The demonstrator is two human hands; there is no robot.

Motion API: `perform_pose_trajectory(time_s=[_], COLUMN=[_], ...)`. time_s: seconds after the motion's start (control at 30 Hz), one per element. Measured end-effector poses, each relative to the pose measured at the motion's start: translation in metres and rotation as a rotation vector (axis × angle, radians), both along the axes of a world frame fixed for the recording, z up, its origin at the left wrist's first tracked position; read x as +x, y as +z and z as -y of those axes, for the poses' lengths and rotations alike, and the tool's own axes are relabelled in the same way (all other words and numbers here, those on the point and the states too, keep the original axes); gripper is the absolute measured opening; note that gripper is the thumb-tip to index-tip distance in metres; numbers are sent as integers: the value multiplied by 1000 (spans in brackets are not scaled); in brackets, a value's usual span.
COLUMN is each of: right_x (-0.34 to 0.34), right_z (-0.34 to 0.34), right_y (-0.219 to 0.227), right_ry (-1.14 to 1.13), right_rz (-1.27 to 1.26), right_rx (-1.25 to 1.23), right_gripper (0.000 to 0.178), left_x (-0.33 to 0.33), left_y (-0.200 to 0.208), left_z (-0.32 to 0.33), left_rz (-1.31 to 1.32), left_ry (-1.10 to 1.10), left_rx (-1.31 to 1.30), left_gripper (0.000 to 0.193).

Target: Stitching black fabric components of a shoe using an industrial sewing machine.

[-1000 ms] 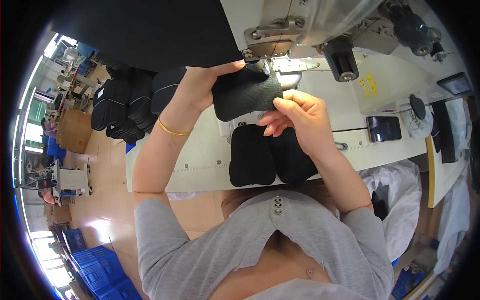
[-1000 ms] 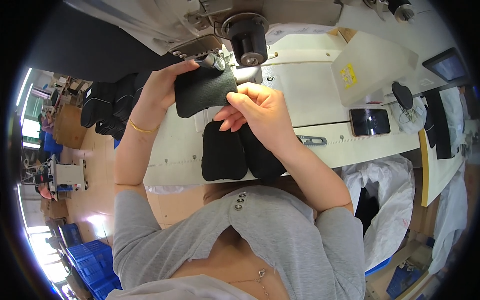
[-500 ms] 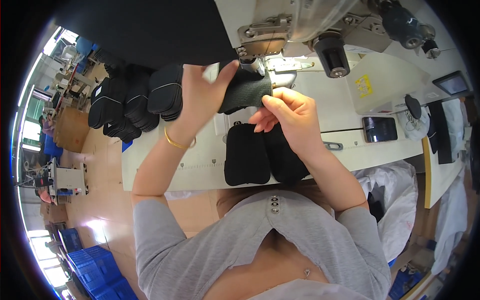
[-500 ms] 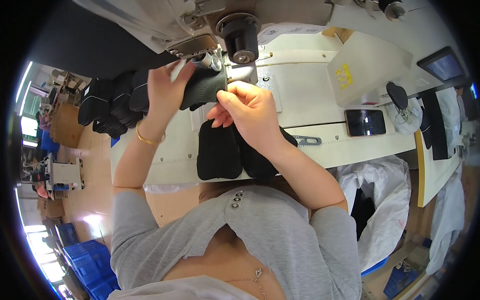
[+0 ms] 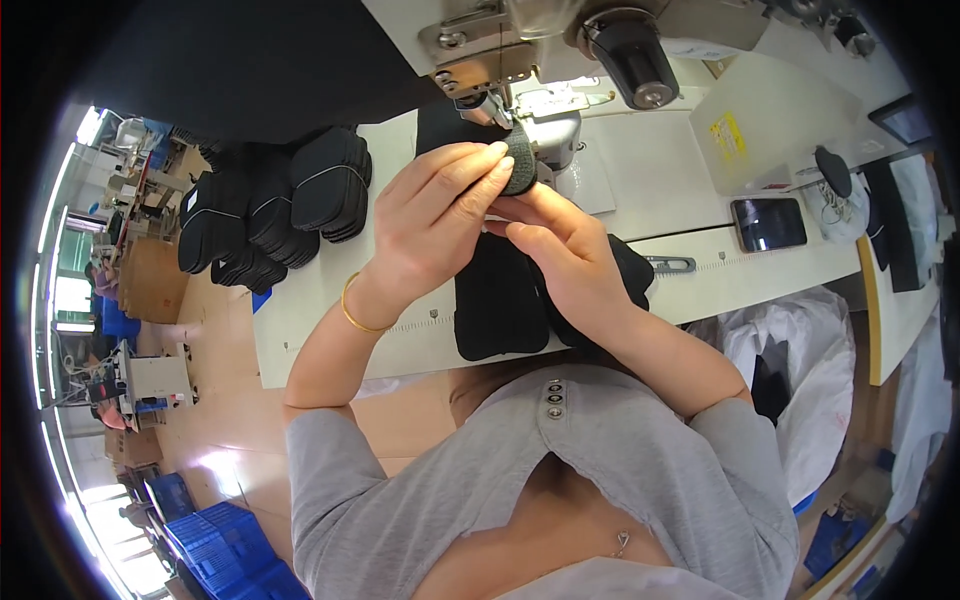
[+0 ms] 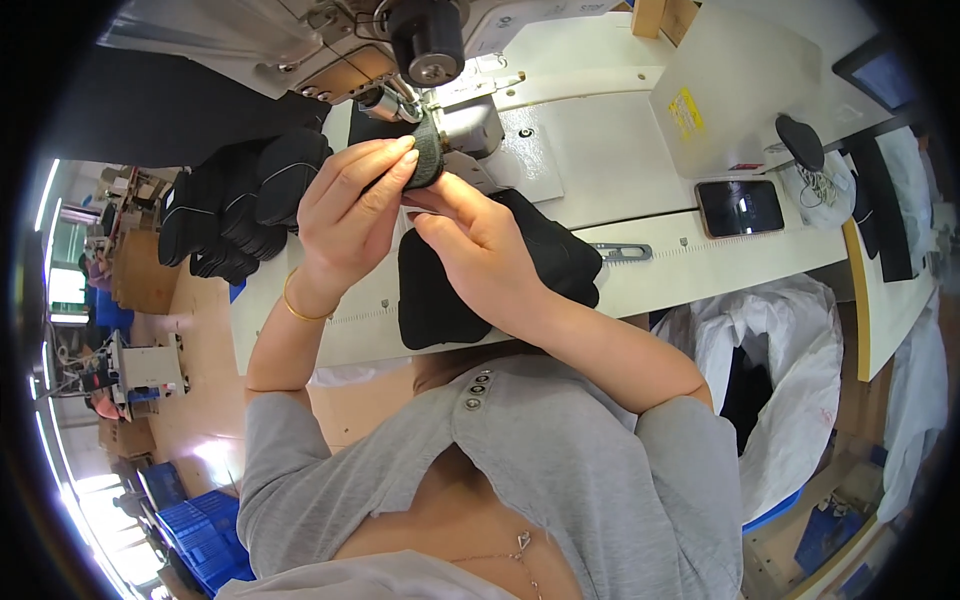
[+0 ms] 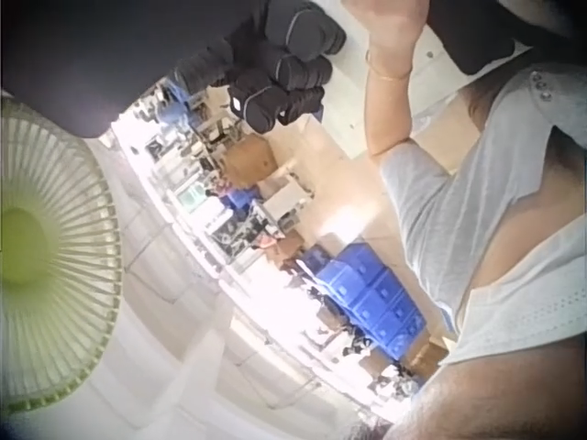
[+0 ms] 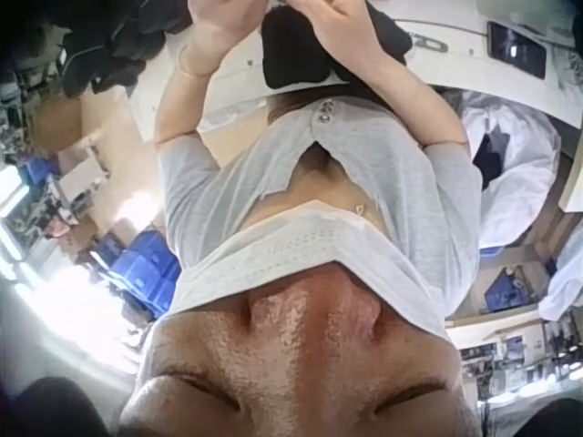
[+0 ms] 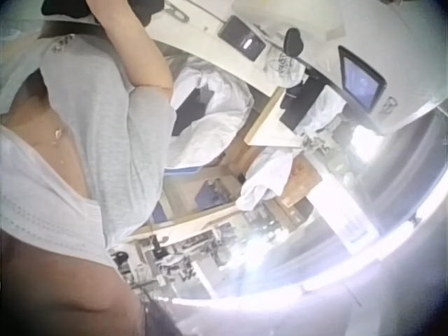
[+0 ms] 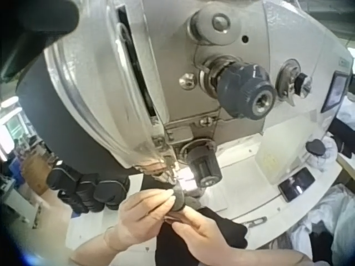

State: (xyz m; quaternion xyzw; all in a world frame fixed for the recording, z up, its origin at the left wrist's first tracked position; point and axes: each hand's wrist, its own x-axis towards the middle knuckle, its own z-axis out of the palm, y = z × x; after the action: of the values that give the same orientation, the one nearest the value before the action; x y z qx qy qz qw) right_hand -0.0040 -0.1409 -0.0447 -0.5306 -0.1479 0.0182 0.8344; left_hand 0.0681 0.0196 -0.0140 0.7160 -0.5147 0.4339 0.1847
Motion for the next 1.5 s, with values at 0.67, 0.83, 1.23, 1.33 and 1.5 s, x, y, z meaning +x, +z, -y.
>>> perform_pose_trajectory(time_s=[0.67,0.83,1.23,1.33,1.5], right_x=[2,10,18,16,15], right_z=[-28,-27,-30,-28,-25], right_y=[3,2,1,2,4], right_ry=[8,10,-23,-35,-36], right_rz=[-62,-73,-84,-98,-103], right_rx=[261,265,311,303,309], right_gripper=[39,39,38,38,39], left_x=[7,16,15,9,-1], left_y=[13,10,7,8,14], left_z=[-15,-12,-4,2,11], left_rz=[-74,0,101,101,76], left_ry=[-22,-28,148,174,244], left_rx=[112,92,112,102,115], left_gripper=[36,39,38,36,34])
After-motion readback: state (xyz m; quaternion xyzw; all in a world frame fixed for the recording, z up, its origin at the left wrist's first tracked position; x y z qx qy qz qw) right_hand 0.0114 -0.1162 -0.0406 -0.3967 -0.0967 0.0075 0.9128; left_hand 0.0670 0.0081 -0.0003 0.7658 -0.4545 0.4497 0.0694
